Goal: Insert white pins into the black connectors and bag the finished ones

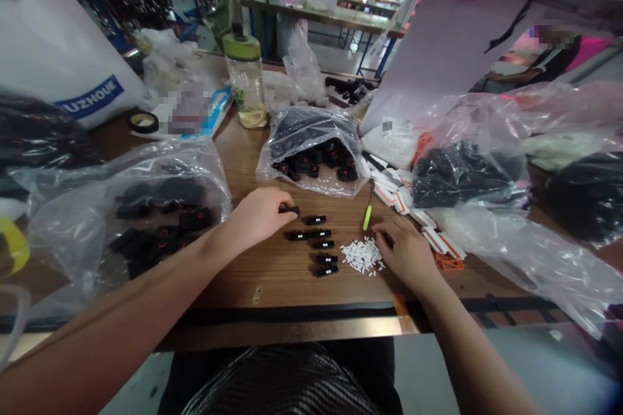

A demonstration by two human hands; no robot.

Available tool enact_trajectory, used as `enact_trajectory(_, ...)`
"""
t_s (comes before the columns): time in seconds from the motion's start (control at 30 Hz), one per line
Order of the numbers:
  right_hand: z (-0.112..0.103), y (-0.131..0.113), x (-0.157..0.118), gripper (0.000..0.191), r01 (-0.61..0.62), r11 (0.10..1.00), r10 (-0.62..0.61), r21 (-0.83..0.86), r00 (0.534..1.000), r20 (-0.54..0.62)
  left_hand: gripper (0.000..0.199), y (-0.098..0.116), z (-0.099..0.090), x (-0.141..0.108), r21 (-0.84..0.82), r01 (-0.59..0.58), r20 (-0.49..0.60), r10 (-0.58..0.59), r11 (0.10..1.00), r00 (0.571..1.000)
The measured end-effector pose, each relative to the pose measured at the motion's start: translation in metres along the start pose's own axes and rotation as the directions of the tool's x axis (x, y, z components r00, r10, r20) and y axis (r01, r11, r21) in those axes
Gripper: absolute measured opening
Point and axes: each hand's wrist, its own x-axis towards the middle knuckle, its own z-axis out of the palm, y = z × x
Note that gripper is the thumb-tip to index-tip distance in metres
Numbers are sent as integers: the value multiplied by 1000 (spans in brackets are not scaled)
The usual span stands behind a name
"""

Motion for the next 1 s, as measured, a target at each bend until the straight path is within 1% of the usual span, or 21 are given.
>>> enact_trajectory(0.13,1,1,0,14,-7,1000,8,28,1000,-14,10,2,4,-1,-54,34,-11,-35,998,999)
enact_trajectory(0.23,0,1,0,14,-19,999,20,43,1000,-13,6,7,5,-4,-80,12,14,-11,997,1000)
enact_trajectory(0.33,1,2,0,14,-26,998,27,62,1000,-9,9,10,6,-7,-90,-22,40,26,996,999)
enact_trajectory(0.47,1,3,0,15,-30,997,31,68,999,-24,15,10,7,-10,-99,-35,51,40,995,998)
enact_trajectory(0.57,1,2,0,16,-36,997,38,71,999,-27,21,9,2,-13,-136,-43,54,51,990,997)
enact_trajectory(0.63,0,0,1,16,-51,996,53,77,998,-34,19,11,-6,-13,-129,-55,35,60,990,998)
enact_trajectory(0.67,-1,-1,1,16,-62,995,65,78,997,-41,17,13,-11,-11,-108,-65,9,66,992,998)
enact_trajectory(0.73,-1,-2,1,17,-81,994,85,73,995,-47,18,20,-18,-2,-29,-79,-65,77,996,995)
enact_trajectory(0.8,-2,-2,1,18,-86,994,89,64,995,-49,24,28,-20,16,126,-53,-128,70,991,989)
enact_trajectory(0.83,-2,-2,1,19,-83,995,86,63,995,-49,27,33,-19,27,230,-21,-133,53,973,990)
enact_trajectory(0.87,-2,-1,1,19,-79,995,83,63,995,-50,29,37,-17,39,330,-7,-107,44,944,993)
enact_trajectory(1.0,-2,2,1,20,-76,994,80,78,996,-50,26,49,-5,83,387,4,-43,13,922,999)
